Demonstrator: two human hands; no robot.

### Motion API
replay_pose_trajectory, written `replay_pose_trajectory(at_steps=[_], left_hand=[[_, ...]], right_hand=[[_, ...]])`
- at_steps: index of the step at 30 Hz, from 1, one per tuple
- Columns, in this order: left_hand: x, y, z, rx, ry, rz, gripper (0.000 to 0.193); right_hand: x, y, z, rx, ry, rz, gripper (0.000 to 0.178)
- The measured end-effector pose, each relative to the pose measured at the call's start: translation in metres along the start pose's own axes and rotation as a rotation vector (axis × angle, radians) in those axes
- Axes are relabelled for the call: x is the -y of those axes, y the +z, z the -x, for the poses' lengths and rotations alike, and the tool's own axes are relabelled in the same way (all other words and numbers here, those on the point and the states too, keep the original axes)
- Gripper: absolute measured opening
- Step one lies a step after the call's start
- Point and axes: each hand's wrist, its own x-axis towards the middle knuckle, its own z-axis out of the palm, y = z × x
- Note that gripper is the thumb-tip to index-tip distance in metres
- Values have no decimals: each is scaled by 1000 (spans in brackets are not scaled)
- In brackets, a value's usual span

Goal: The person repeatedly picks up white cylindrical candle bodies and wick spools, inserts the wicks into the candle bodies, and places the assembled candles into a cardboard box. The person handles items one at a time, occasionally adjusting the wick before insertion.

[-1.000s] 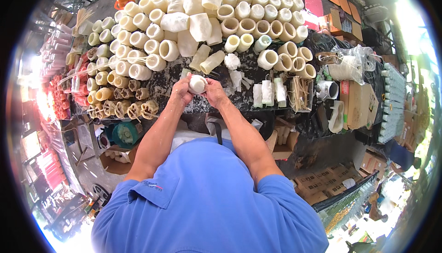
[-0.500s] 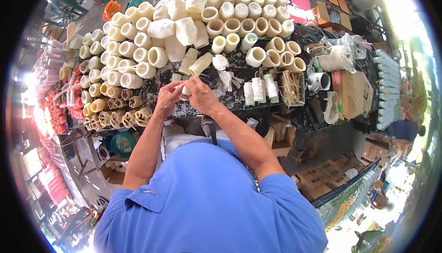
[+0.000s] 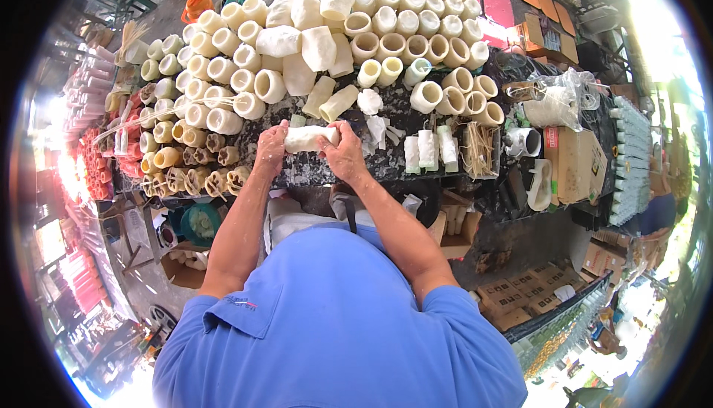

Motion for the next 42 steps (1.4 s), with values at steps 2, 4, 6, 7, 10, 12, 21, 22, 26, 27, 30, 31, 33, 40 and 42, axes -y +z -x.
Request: replay_pose_trajectory(at_steps=[2,4,6,7,10,12,21,22,26,27,30,31,33,40,42], left_hand=[[1,2,5,23,-106,47,54],[0,0,13,11,-199,130,58],[-3,-1,22,51,-229,283,65],[-4,-1,26,60,-264,426,69],[-12,5,34,118,-332,769,87],[-18,18,32,102,-301,934,92],[-28,30,14,-14,-277,1045,95],[-28,29,12,-29,-294,1060,96],[-26,38,-1,91,-218,1014,91],[-27,38,-4,24,-333,858,89],[-28,37,2,36,-236,970,83],[-31,36,5,68,-228,955,80],[-35,32,15,394,-90,987,76],[-39,41,10,181,87,561,46],[-34,45,7,10,19,466,41]], right_hand=[[3,-5,-4,26,109,91,29],[12,-9,-9,15,58,2,30],[27,-14,-14,-32,78,-182,36],[35,-19,-12,-62,-105,-356,38],[53,-24,-8,-167,-429,-650,44],[51,-15,2,-206,-634,-156,42],[22,-11,-12,-355,-589,267,28],[20,-12,-14,-381,-610,254,25],[8,3,-3,311,-509,812,37],[6,4,-6,194,-583,750,36],[3,-3,-10,197,-148,247,33],[3,-7,-11,198,24,-12,32],[5,-16,-16,306,279,-426,29],[-5,1,-5,173,100,-198,50],[2,2,1,60,-263,333,56]])
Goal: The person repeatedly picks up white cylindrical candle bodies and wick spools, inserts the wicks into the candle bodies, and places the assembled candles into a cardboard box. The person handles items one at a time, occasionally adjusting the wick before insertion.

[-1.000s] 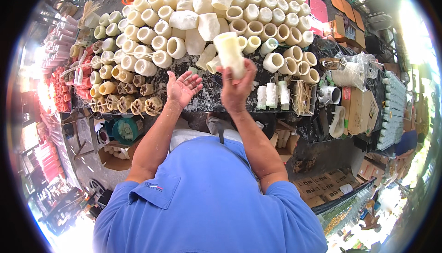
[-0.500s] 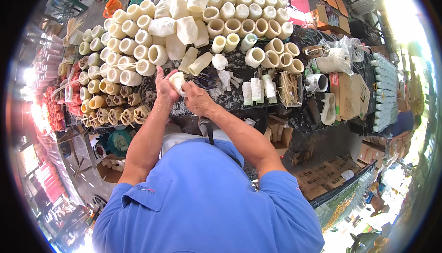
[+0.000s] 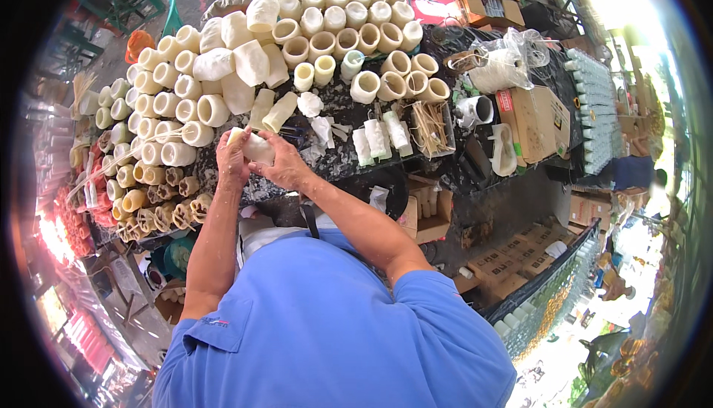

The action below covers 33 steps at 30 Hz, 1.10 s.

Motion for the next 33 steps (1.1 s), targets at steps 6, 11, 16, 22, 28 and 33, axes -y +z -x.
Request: replay_pose_trajectory(at_steps=[6,11,16,22,28,33], left_hand=[[-13,-19,19,197,-166,480,69],[-20,-15,18,135,-153,538,85],[5,-20,3,57,-200,292,57],[17,-27,2,112,-32,-128,38],[-6,6,-20,169,561,-1332,41],[-16,6,-32,199,515,-1545,39]], right_hand=[[55,-39,-9,-198,-83,-221,57],[53,-27,-8,-231,-237,-86,65],[2,9,4,163,323,126,83],[-39,-6,30,391,478,-108,67],[-43,-17,43,-61,574,-534,39],[-29,-16,-21,-224,470,-603,44]])
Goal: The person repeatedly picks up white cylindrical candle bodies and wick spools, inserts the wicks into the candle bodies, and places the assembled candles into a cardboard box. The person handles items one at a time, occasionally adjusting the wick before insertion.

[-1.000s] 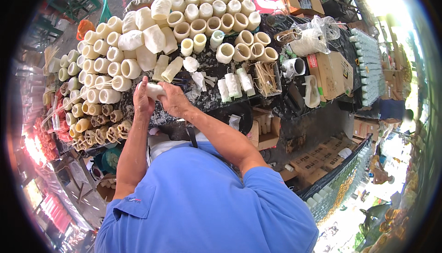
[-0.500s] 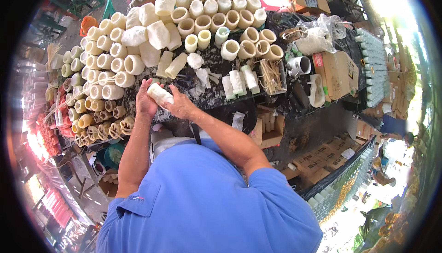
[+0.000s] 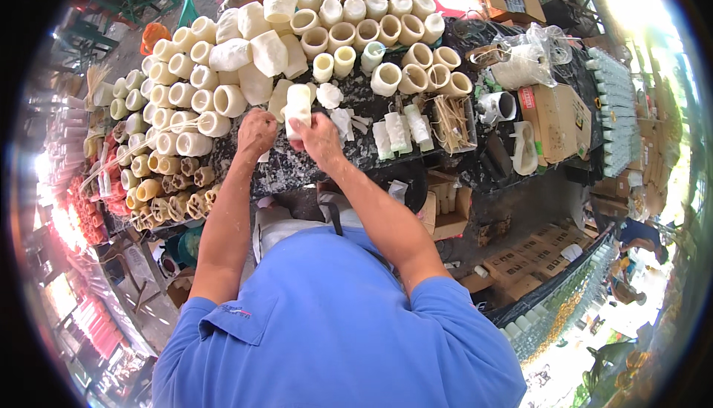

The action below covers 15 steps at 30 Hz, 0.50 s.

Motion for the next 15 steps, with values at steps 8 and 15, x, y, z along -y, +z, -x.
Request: replay_pose_trajectory(at_steps=[8,15], left_hand=[[36,16,54,-69,-334,-96,64],[49,12,59,240,-768,917,24]], right_hand=[[-2,21,-43,29,-55,488,40],[-47,13,10,189,-46,556,50]])
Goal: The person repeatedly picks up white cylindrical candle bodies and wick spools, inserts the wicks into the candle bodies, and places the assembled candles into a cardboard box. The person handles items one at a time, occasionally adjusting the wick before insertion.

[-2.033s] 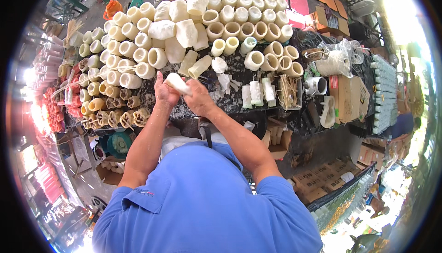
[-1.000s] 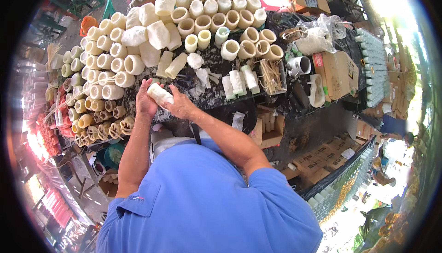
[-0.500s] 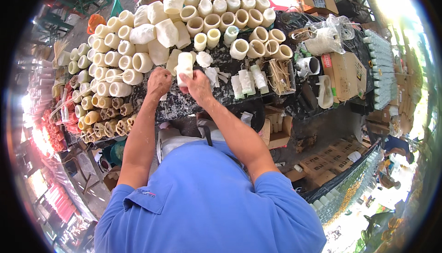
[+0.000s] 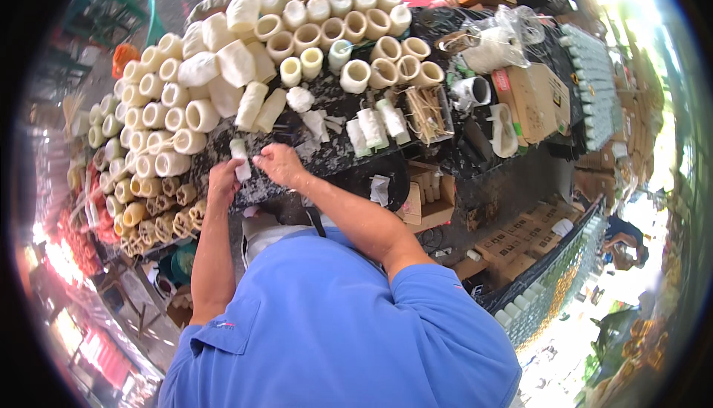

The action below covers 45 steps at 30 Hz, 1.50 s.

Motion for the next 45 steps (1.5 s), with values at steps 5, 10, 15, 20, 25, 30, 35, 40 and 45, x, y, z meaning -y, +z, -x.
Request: replay_pose_trajectory(at_steps=[5,10,15,20,25,30,35,40,45], left_hand=[[5,41,59,342,186,14,27],[-22,113,61,428,398,-463,50],[-35,202,35,285,641,-839,72],[-25,282,26,306,188,-490,91],[-39,305,20,73,678,-962,104],[-74,323,-8,289,936,-1131,91],[-91,349,-33,582,767,-1173,87],[-88,350,-33,629,894,-1274,88],[-95,342,-24,618,854,-1221,88]], right_hand=[[8,-17,42,-34,111,-145,46],[2,-118,80,-362,57,25,50],[-12,-217,73,-701,27,545,52],[-28,-249,37,-628,231,713,45],[-56,-232,67,-787,188,598,49],[-94,-209,113,-832,178,-342,56],[-108,-204,104,-720,33,-1061,46],[-110,-216,92,-671,-48,-991,48],[-123,-215,105,-612,-129,-1081,38]])
